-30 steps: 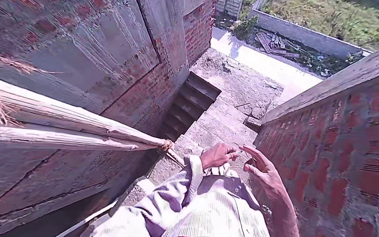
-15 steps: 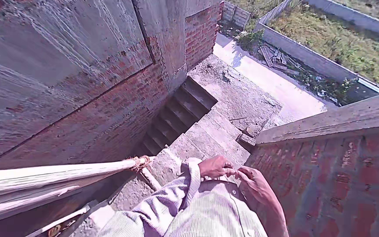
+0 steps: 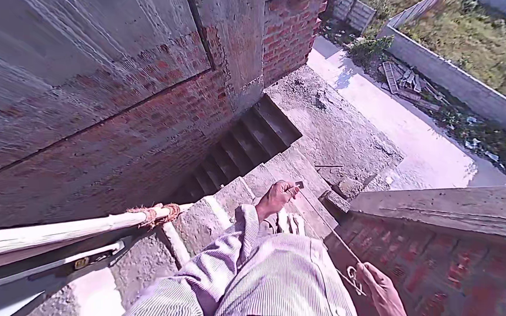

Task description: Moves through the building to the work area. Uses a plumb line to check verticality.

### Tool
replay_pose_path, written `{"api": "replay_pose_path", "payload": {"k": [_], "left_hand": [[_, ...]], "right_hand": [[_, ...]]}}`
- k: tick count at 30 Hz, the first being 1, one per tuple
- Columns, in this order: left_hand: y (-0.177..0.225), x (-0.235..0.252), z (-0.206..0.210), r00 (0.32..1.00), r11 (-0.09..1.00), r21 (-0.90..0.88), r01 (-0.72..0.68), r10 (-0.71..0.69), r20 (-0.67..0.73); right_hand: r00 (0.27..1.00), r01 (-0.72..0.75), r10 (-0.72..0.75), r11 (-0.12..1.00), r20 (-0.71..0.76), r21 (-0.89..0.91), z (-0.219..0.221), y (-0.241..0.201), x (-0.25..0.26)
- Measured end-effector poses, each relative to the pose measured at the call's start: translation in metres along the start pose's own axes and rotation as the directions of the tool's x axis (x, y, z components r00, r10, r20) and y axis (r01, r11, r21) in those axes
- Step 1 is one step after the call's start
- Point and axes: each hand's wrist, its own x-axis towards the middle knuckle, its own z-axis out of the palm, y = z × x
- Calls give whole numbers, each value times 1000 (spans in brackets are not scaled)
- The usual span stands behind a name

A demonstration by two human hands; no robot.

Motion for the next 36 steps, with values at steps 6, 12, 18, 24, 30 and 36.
{"api": "replay_pose_path", "payload": {"k": [6,12,18,24,30,36], "left_hand": [[-30,116,-6,998,999,8,-47,48,-51],[-58,213,-41,974,997,24,76,-69,-216],[-68,259,-55,916,969,63,237,-201,-348],[-124,350,-61,866,962,161,223,-119,-486],[-167,421,-36,611,972,-122,202,-222,-760],[-168,495,-52,606,979,-182,97,-203,-770]], "right_hand": [[966,124,-146,986,-214,-115,-24,-22,137],[993,104,-118,926,-18,-362,-28,-31,269],[994,107,-94,955,61,-277,-64,-64,341],[974,173,-95,898,205,-405,-95,-19,493],[962,216,-86,819,258,-531,-126,34,600],[964,141,-6,862,267,-488,-151,25,685]]}}
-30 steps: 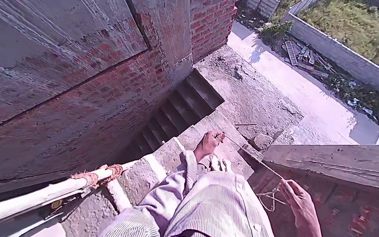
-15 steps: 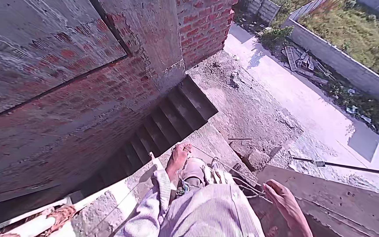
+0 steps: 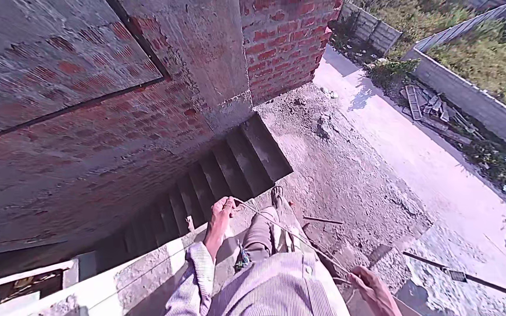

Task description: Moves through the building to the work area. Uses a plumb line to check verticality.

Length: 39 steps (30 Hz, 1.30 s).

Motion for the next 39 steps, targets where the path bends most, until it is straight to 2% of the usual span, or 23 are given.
{"api": "replay_pose_path", "payload": {"k": [3,7,9,11,12,14,17,21,26,28,30,32,35,39], "left_hand": [[-8,56,36,1000,999,-39,9,-8,15],[-21,150,93,999,981,-192,-30,38,34],[-8,197,116,998,955,-295,-23,7,-56],[0,207,131,988,931,-362,48,-97,-119],[11,215,133,984,927,-370,63,-119,-130],[37,243,136,981,927,-374,27,-97,-169],[47,276,134,954,921,-389,-28,-92,-286],[34,329,138,857,903,-415,-110,-125,-500],[-21,396,181,686,848,-441,-294,-134,-715],[-35,416,204,589,802,-492,-338,-227,-775],[-29,411,226,518,785,-551,-282,-359,-777],[-18,398,237,542,817,-546,-186,-378,-751],[-28,405,231,601,897,-435,-83,-303,-740],[-66,431,233,640,932,-359,53,-308,-704]], "right_hand": [[999,39,-38,987,9,-157,-20,4,86],[995,91,-100,954,-17,-287,-40,-41,235],[996,88,-91,942,6,-323,-49,-95,310],[990,128,-101,939,99,-319,-61,-140,337],[977,198,-168,941,129,-275,-67,-162,353],[945,309,-280,934,169,-181,-83,-206,397],[924,353,-282,890,258,-290,-94,-248,469],[875,432,-253,792,413,-431,-92,-297,581],[737,622,-368,696,566,-357,-66,-318,737],[674,696,-353,599,649,-396,-61,-328,796],[647,713,-232,520,726,-469,-69,-338,823],[611,736,-193,495,768,-462,-85,-356,835],[556,783,-222,463,801,-416,-86,-394,875],[555,812,-245,366,795,-454,-44,-437,929]]}}
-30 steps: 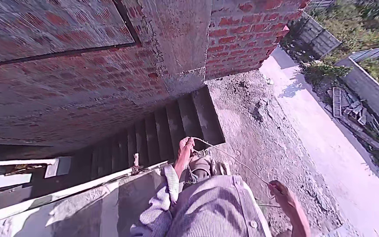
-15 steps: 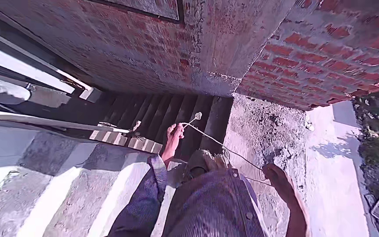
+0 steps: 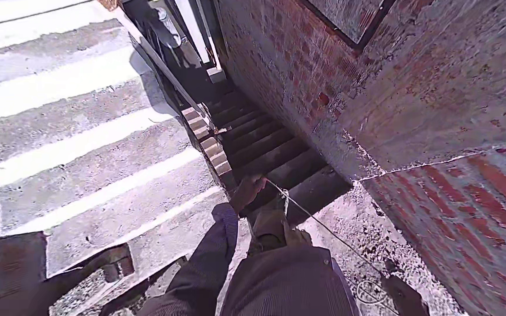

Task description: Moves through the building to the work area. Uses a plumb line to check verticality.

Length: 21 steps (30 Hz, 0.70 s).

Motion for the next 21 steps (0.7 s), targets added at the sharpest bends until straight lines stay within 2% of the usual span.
{"api": "replay_pose_path", "payload": {"k": [3,6,8,10,13,15,18,21], "left_hand": [[-30,20,10,997,997,-24,72,-73,-36],[-61,40,6,959,978,-127,166,-190,-208],[-76,51,-4,891,950,-226,213,-284,-353],[-71,53,-9,807,906,-341,252,-391,-442],[-56,58,-22,739,887,-387,251,-434,-515],[-49,68,-25,712,883,-411,228,-439,-548],[-46,82,-20,636,857,-469,214,-486,-599],[-62,117,-14,586,844,-498,202,-511,-628]], "right_hand": [[999,31,-31,999,-39,-13,-14,-38,67],[977,215,-215,973,7,-84,-7,-59,163],[930,366,-355,921,98,-132,0,-91,221],[867,491,-460,856,193,-163,-2,-138,258],[768,623,-599,781,227,-49,7,-195,306],[750,623,-580,781,318,-45,5,-240,332],[709,660,-542,735,451,-155,11,-292,373],[653,693,-547,710,524,-124,32,-335,431]]}}
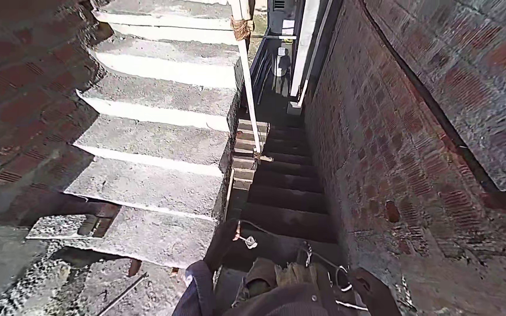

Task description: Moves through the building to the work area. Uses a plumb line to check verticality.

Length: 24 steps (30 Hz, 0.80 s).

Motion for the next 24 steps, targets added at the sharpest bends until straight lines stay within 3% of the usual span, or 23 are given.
{"api": "replay_pose_path", "payload": {"k": [5,8,10,12,17,21,24], "left_hand": [[-40,79,80,996,992,-117,-47,38,-75],[-9,112,152,995,989,-133,73,-81,-59],[4,122,185,995,995,-69,73,-68,79],[-10,154,201,991,999,10,-47,45,125],[33,221,226,999,1000,7,-18,17,51],[42,296,239,995,991,132,-33,19,102],[36,366,259,994,992,122,-31,18,108]], "right_hand": [[981,149,-146,989,129,-17,-1,43,146],[963,208,-198,978,180,-35,-20,63,218],[961,194,-189,981,204,-7,-41,73,235],[970,142,-157,986,184,93,-57,84,245],[991,24,-49,979,124,201,-90,122,300],[995,40,-53,986,83,159,-88,160,378],[998,26,-33,992,48,126,-84,172,454]]}}
